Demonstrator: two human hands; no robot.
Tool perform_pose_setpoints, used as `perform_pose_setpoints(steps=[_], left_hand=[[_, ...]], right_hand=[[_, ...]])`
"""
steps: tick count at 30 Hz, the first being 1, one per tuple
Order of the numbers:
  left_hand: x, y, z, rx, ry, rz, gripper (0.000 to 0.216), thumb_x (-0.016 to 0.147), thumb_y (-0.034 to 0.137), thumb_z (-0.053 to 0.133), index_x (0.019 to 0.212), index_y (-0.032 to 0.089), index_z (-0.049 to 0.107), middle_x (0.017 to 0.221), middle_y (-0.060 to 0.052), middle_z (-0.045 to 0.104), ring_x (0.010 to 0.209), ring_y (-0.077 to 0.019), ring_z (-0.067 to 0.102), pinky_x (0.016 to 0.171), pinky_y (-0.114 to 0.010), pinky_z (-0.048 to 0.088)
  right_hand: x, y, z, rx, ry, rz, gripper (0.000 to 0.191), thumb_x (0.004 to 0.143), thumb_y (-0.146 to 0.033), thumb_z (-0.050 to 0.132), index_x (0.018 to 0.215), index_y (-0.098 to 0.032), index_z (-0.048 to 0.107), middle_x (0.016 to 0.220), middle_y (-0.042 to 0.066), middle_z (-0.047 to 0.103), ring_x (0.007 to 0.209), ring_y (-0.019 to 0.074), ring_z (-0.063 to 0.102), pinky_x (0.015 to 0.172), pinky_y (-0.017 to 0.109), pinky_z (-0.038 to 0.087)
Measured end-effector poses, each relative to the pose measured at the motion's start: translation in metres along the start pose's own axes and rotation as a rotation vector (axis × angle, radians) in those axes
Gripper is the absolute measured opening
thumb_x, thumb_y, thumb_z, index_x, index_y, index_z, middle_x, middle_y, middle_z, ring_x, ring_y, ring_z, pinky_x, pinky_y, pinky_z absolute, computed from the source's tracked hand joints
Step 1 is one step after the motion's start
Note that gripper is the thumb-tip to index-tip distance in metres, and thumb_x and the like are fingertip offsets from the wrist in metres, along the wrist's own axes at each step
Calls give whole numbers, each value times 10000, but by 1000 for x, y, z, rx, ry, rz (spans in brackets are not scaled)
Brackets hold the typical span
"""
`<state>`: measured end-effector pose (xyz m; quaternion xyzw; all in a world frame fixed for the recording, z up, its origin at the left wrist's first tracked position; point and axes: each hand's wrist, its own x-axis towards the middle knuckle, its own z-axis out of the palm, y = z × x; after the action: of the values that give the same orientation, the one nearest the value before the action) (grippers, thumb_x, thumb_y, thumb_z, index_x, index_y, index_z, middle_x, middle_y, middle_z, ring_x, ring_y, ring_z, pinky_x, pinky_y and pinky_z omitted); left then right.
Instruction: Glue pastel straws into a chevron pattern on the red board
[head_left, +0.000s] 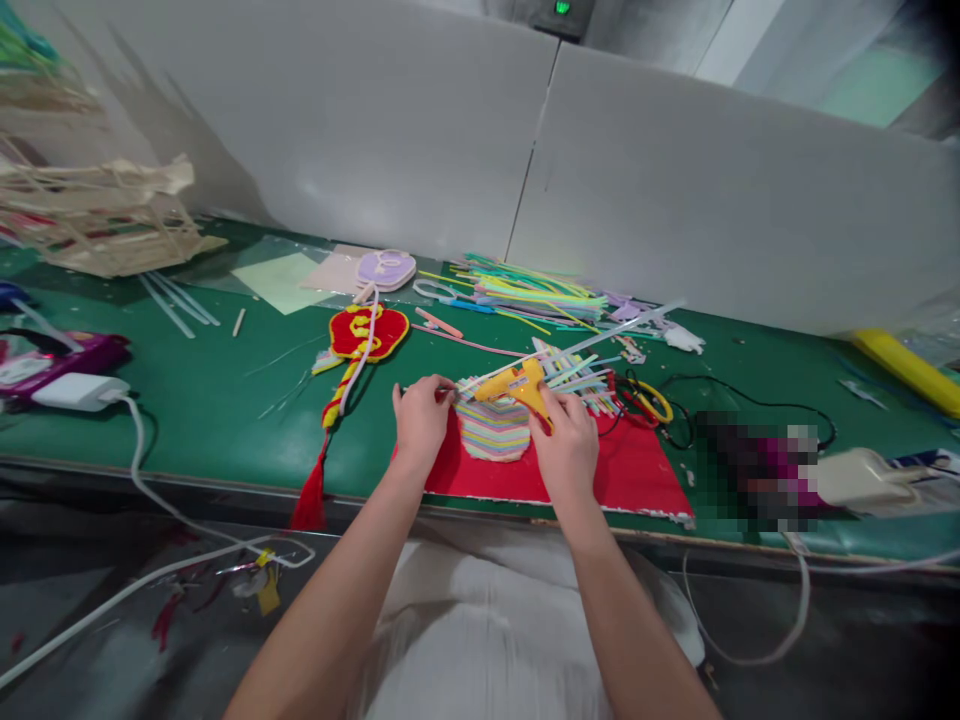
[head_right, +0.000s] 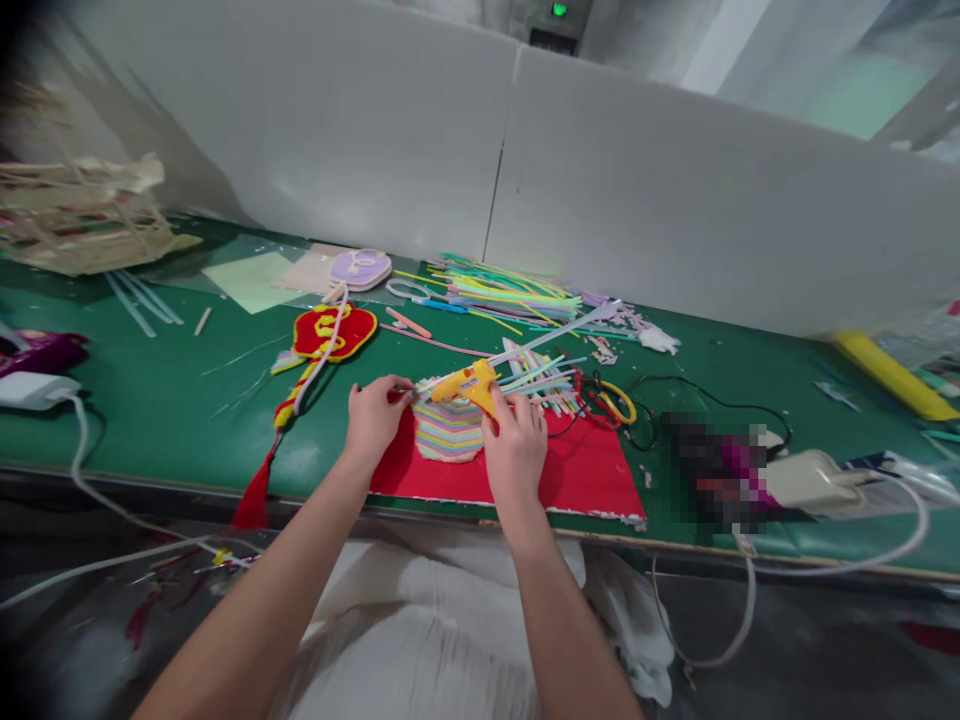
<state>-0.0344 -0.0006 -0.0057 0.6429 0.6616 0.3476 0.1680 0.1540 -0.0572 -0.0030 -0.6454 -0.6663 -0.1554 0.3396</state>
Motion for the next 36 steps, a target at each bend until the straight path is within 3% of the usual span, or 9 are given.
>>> perform_pose_setpoints(steps=[6,36], left_hand=[[0,0,-1,8,-15,-7,113,829,180,585,846,256,668,893,-4,740,948,-227,654,1092,-522,192],[0,1,-1,5,-30,-13,148,833,186,559,845,283,671,936,9,745,971,-220,647,1100,-505,187]], right_hand=[[1,-3,3,10,15,-8,343,863,-182,525,1191,-211,623,951,74,623,894,215,566,791,347,415],[2,-3,2,35,3,16,363,861,-170,506,1200,-217,627,928,70,618,877,212,557,791,349,413]])
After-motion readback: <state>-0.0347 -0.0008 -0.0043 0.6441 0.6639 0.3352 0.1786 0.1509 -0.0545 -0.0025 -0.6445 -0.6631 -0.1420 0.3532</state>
